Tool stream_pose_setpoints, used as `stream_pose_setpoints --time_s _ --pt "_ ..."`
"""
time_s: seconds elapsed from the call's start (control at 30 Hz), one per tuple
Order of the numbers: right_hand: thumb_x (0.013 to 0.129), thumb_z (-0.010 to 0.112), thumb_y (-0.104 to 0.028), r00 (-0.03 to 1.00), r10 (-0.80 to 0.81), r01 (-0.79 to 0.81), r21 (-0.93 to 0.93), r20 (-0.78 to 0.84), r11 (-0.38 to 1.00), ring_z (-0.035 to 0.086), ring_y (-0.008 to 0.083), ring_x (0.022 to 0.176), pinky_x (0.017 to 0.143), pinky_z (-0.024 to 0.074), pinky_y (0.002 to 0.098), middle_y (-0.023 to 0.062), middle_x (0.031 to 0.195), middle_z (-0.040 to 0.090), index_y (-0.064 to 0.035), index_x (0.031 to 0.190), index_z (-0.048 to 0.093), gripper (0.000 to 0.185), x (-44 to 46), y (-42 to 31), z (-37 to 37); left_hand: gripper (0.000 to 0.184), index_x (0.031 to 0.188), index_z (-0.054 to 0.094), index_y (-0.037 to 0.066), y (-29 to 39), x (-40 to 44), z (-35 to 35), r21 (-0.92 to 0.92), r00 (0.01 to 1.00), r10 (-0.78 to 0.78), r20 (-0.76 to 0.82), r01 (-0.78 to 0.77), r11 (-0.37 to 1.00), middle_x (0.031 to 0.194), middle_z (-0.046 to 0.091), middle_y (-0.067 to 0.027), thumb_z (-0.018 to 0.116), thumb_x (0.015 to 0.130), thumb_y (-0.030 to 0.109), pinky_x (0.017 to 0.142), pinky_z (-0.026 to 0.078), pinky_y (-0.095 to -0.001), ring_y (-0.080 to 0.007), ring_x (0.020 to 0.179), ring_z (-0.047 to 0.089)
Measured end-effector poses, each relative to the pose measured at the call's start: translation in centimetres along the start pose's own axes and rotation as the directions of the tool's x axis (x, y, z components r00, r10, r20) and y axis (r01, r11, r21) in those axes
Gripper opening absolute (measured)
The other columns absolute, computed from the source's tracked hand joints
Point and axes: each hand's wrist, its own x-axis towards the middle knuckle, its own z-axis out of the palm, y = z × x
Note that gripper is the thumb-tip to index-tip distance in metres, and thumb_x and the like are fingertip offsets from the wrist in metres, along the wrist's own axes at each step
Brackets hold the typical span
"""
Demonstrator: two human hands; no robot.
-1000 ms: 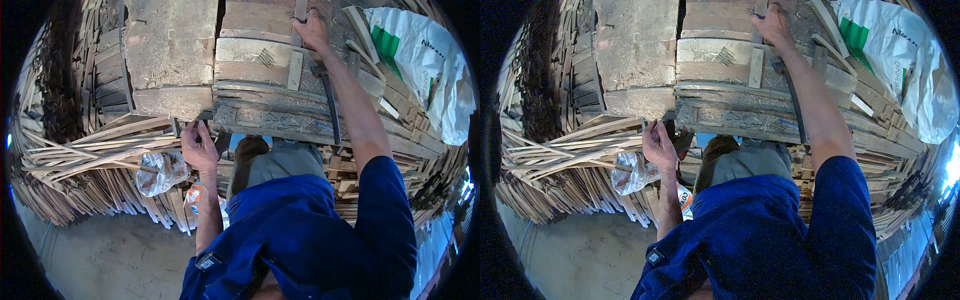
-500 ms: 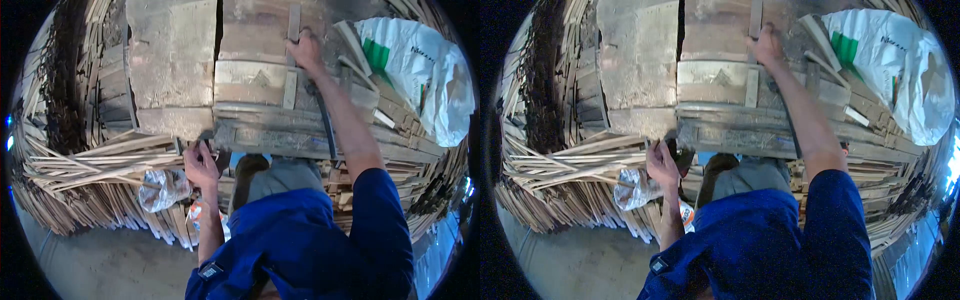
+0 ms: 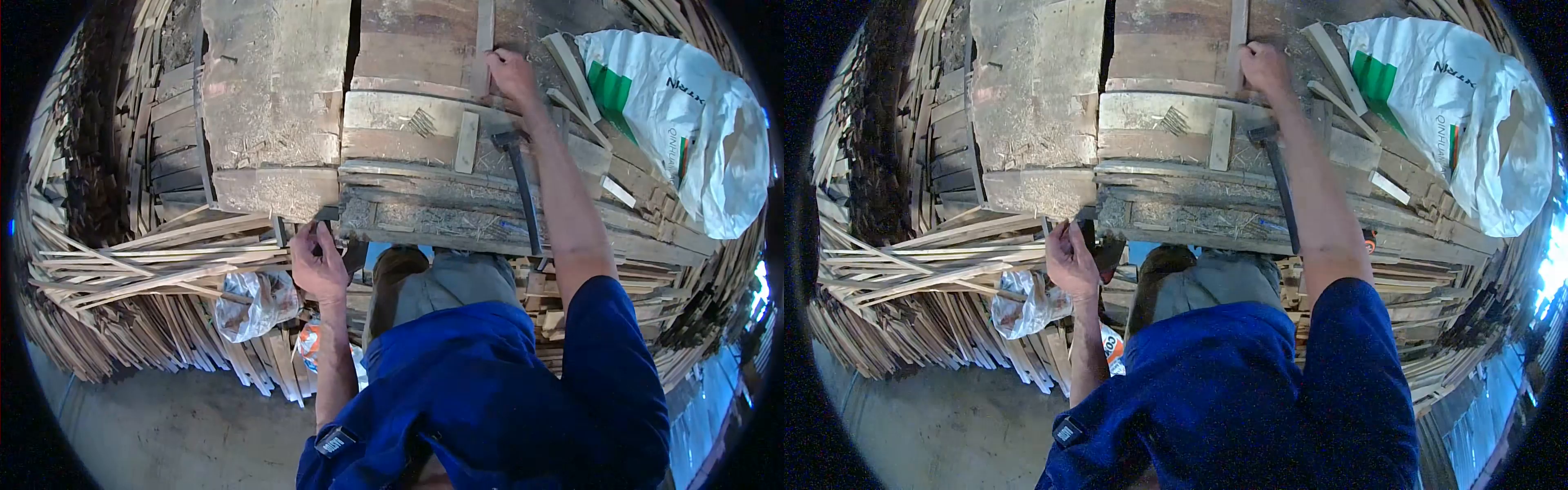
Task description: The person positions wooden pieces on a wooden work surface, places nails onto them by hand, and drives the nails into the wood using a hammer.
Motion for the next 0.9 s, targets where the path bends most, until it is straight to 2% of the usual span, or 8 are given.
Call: stream_pose_setpoints --time_s 0.07,0.2,0.43,0.63,0.73,0.9 --pt "0.088 0.058 -0.049 1.0 -0.017 0.017 0.0 0.005 1.0 0.067 0.0384 0.095 0.08 0.0518 0.0456 0.0186 0.1 0.071 -0.0048 0.102 0.068 0.047 0.3 1.1 -0.1 0.029 0.107 0.066 -0.004 0.3 0.2 -0.1 -0.009 1.0 0.005 0.007 -0.005 1.0 0.086 0.07 -0.0106 0.067 0.095 0.022 0.067 0.051 -0.0269 -0.0124 0.073 0.063" --pt "0.087 0.06 -0.051 0.996 0.078 -0.083 -0.14 -0.038 0.987 0.067 0.038 0.098 0.084 0.0512 0.0471 0.0196 0.104 0.071 -0.0066 0.104 0.068 0.048 0.1 0.5 -1.4 0.028 0.107 0.066 -0.005 1.4 0.4 -0.5 0.028 1.0 0.027 0.003 -0.027 0.999 0.085 0.07 -0.0106 0.067 0.095 0.021 0.067 0.052 -0.0274 -0.0121 0.073 0.063" --pt "0.084 0.062 -0.053 0.992 0.116 -0.128 -0.297 -0.059 0.946 0.065 0.0393 0.107 0.09 0.0502 0.0511 0.0246 0.114 0.067 -0.0039 0.115 0.06 0.058 -1.0 -2.9 -0.8 0.027 0.106 0.067 -0.004 0.7 0.2 -0.1 0.012 0.999 0.032 -0.011 -0.032 0.999 0.084 0.069 -0.0104 0.067 0.095 0.021 0.067 0.052 -0.0271 -0.0125 0.073 0.064" --pt "0.082 0.064 -0.054 0.993 0.097 -0.111 -0.283 -0.062 0.953 0.064 0.0414 0.108 0.09 0.0505 0.0518 0.0258 0.113 0.067 -0.0018 0.118 0.056 0.064 -0.8 -2.7 1.9 0.027 0.106 0.067 -0.003 0.5 0.1 0.1 -0.028 1.0 0.004 -0.012 -0.004 1.0 0.083 0.069 -0.0091 0.067 0.095 0.022 0.068 0.052 -0.0265 -0.0113 0.074 0.063" --pt "0.081 0.065 -0.056 0.992 0.077 -0.1 -0.246 -0.1 0.964 0.065 0.0414 0.106 0.089 0.0509 0.0513 0.0261 0.11 0.068 -0.001 0.115 0.058 0.064 -1.1 -2.7 3.0 0.022 0.104 0.068 0.002 0.1 0.2 0.4 -0.074 0.996 0.056 -0.071 -0.061 0.995 0.077 0.063 -0.0086 0.07 0.092 0.021 0.063 0.049 -0.0336 -0.021 0.067 0.06" --pt "0.08 0.066 -0.057 0.995 0.018 -0.037 -0.188 -0.101 0.981 0.067 0.0423 0.1 0.087 0.0517 0.0503 0.0265 0.103 0.069 0.0003 0.108 0.06 0.064 -1.2 -2.2 2.8 0.023 0.105 0.068 0.003 0.0 0.1 0.3 -0.091 0.997 0.041 -0.06 -0.047 0.995 0.076 0.062 -0.0081 0.07 0.092 0.021 0.063 0.048 -0.0339 -0.0208 0.066 0.06"
